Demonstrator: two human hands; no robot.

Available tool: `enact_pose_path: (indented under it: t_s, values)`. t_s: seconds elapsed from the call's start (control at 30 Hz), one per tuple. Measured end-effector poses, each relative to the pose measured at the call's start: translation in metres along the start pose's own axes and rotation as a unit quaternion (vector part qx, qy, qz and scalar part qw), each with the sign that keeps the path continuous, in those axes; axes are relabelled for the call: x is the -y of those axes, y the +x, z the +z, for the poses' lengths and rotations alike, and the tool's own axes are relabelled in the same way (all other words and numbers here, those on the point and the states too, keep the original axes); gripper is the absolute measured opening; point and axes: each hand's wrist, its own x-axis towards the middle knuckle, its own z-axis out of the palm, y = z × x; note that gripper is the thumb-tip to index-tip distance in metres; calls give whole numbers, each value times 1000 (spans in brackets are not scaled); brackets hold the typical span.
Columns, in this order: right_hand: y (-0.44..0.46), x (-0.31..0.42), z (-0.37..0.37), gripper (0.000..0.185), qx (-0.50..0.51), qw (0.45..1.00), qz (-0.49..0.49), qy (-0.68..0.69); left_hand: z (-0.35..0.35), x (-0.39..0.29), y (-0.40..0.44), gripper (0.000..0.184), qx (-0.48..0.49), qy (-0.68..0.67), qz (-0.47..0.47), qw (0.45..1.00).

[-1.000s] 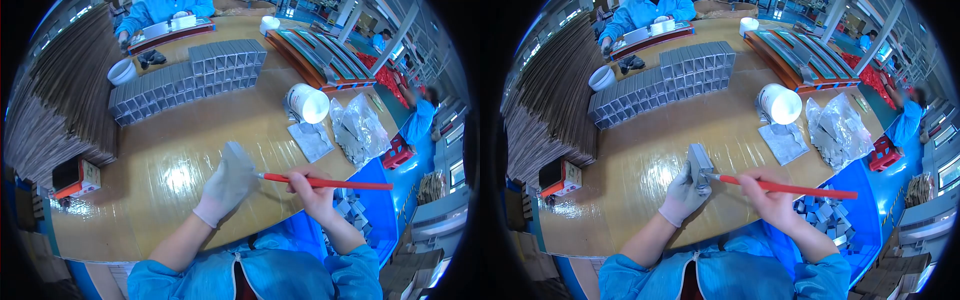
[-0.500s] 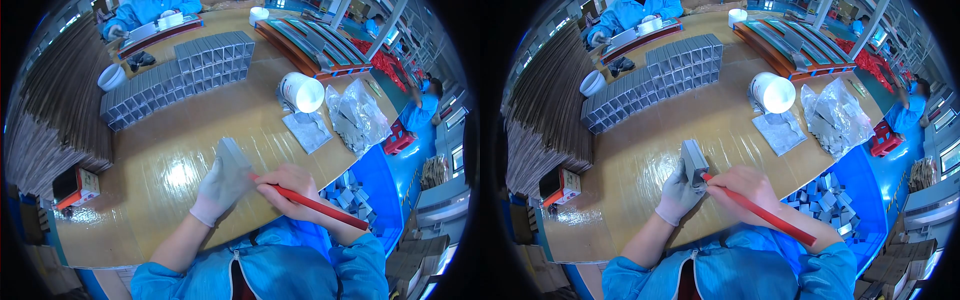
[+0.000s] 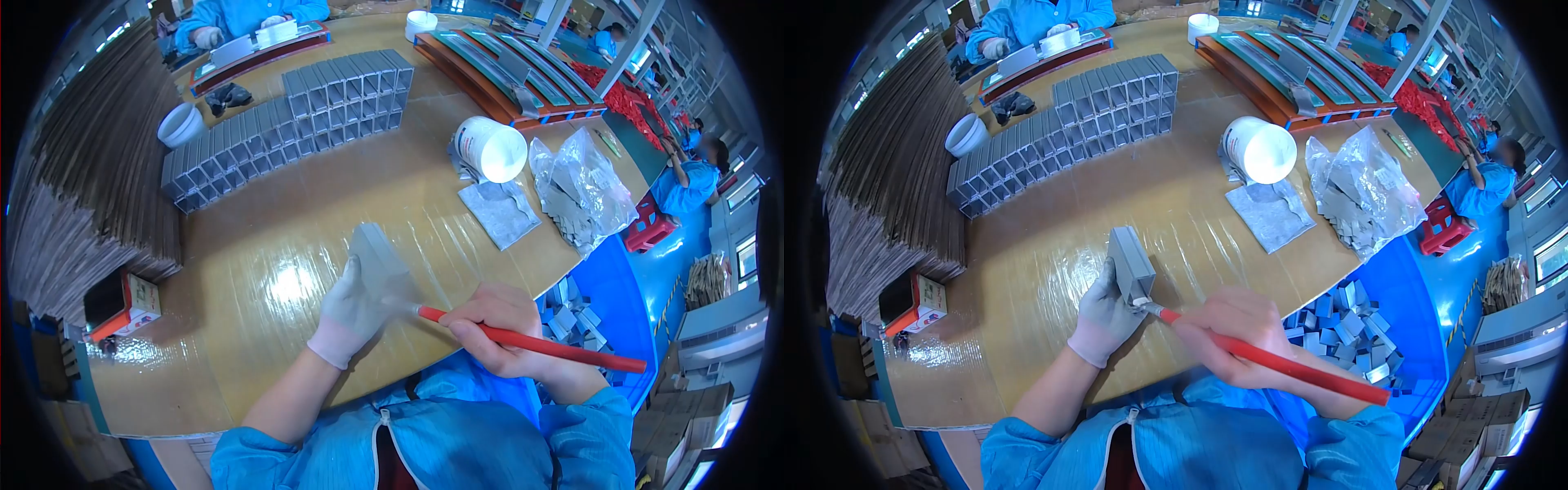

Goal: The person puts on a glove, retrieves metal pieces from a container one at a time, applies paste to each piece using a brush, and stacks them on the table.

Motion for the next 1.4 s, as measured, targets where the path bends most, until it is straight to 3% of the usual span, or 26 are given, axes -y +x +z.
enact_pose_path:
  t_s: [0.17, 0.5, 0.67, 0.87, 1.03, 1.17, 1.23, 1.33, 1.4]
  values:
    - [1, -5, 0, 6, -43, 998, 22, 41, -20, -3, 5, 40, 122, -32, -28, 992]
    - [8, -21, 40, 10, -90, 990, -76, -76, -6, 1, 1, 41, 41, 10, 1, 999]
    - [2, -14, 34, 8, -77, 993, -53, -68, -4, 1, -1, 41, 18, 21, 3, 1000]
    - [-10, -5, 18, 8, -80, 995, -59, -7, -3, 0, -1, 41, 56, 16, 5, 998]
    - [-20, 2, 4, 10, -42, 999, -7, -10, -6, 1, 0, 42, 24, -22, 9, 999]
    - [-28, 0, -15, 14, -55, 991, 34, 115, -33, -3, 10, 38, 126, -76, -15, 989]
    - [-42, -5, -27, 16, -130, 989, 39, 61, -14, -3, 6, 36, 5, -51, 9, 999]
    - [-56, -13, -50, 18, -240, 960, 132, -64, -22, -3, 9, 36, 34, -46, 11, 998]
    - [-71, -49, -68, 15, -325, 933, 128, -91, -20, 0, 10, 36, 37, -50, -2, 998]
